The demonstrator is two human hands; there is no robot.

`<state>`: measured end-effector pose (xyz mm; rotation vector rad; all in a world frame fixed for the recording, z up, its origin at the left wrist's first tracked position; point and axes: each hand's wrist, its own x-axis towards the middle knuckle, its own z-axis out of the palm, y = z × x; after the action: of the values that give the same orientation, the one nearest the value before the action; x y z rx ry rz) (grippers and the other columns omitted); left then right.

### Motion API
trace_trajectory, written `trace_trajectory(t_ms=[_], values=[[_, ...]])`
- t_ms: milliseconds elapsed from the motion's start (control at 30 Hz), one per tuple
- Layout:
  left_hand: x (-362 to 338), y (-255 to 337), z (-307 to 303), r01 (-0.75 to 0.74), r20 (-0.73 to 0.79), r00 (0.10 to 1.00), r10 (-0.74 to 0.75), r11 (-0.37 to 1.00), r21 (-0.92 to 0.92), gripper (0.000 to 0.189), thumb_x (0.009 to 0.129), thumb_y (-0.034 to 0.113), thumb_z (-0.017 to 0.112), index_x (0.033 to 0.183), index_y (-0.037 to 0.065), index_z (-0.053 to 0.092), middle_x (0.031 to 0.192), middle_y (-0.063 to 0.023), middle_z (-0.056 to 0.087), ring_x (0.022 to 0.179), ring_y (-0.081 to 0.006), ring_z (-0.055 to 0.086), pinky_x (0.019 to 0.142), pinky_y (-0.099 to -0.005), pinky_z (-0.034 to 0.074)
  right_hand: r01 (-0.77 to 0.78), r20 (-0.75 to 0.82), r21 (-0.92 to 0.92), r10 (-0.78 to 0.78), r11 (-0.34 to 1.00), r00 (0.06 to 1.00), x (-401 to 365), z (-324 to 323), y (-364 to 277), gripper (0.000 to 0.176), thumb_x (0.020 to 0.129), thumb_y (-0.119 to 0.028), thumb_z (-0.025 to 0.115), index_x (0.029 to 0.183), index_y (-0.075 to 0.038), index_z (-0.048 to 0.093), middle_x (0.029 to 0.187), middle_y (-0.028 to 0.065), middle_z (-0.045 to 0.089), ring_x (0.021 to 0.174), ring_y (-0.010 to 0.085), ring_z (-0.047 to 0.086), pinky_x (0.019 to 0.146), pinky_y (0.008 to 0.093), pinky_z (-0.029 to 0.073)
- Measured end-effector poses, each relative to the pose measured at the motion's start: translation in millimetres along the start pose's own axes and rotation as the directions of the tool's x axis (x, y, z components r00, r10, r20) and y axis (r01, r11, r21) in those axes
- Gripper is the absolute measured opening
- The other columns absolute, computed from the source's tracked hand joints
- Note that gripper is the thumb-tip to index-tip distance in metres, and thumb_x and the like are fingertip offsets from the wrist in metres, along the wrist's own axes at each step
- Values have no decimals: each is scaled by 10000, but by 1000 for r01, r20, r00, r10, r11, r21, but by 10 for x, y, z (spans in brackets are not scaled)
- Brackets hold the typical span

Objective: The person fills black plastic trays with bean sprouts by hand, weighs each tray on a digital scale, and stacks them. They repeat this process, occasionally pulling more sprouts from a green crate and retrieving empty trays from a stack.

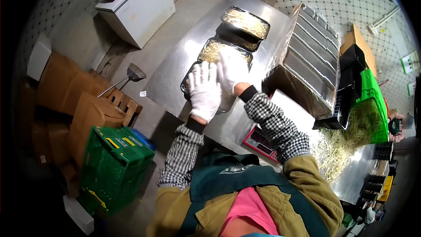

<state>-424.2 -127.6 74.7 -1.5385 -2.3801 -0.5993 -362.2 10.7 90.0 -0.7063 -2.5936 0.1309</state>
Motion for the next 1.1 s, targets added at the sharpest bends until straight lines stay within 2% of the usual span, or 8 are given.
trace_trajectory(t_ms=[133,267,433,667,700,867,1000,1100], values=[[269,-9,266,-56,178,982,56,998,-9,648,939,425,504,1471,72,385,1525,-182,353,1404,-413,288,1145,-591,174,-43,-260,-146,4,988,966,721,-276,647,549,909,-330,584,1376,-72,453,1383,208,481,1296,396,426,1073,497,336],[377,-9,230,-41,263,964,29,998,41,650,946,445,487,1478,88,378,1518,-179,360,1392,-403,303,1133,-588,200,-85,-9,-204,85,975,996,1064,-22,1134,649,934,-472,530,1458,-115,389,1474,200,398,1374,393,347,1142,502,248],[349,67,257,-52,219,975,33,995,84,653,941,462,499,1469,89,401,1494,-173,402,1372,-398,350,1116,-586,241,-82,-124,-295,47,952,991,872,154,918,573,907,-433,569,1389,-137,476,1406,174,459,1328,383,381,1122,536,247],[371,4,251,-179,47,984,173,972,155,609,927,393,570,1423,57,460,1429,-202,479,1285,-389,451,1049,-529,355,-48,-173,106,66,993,983,911,-442,851,550,779,-434,682,1197,-85,604,1210,215,592,1120,386,556,983,491,425],[417,58,187,-181,20,984,180,981,75,592,923,359,583,1413,47,465,1415,-212,487,1274,-391,457,1053,-510,359,44,-532,47,-12,998,846,708,-309,866,533,786,-408,678,1199,-78,604,1203,218,602,1126,391,563,990,487,431],[445,-47,250,-228,33,973,227,973,31,562,969,310,559,1440,32,431,1452,-253,441,1340,-417,398,1116,-480,311,-140,-202,300,206,944,957,-1013,-1313,693,640,832,-226,703,1383,-26,446,1286,225,560,1190,377,547,1030,438,432],[359,109,248,-69,10,998,69,998,-5,651,984,416,538,1511,91,338,1543,-200,341,1427,-405,282,1154,-506,233,-518,-271,379,627,767,730,-2996,-1167,1213,561,837,-241,741,1306,-21,525,1218,195,593,1138,349,561,1010,424,432],[170,1125,-49,-136,-129,985,111,969,-204,688,941,348,635,1484,30,358,1510,-216,382,1399,-389,336,1154,-482,255,-776,-322,147,772,613,548,-4445,-1580,1598,771,761,-276,778,1409,-44,431,1319,176,535,1204,355,506,1052,460,383]])
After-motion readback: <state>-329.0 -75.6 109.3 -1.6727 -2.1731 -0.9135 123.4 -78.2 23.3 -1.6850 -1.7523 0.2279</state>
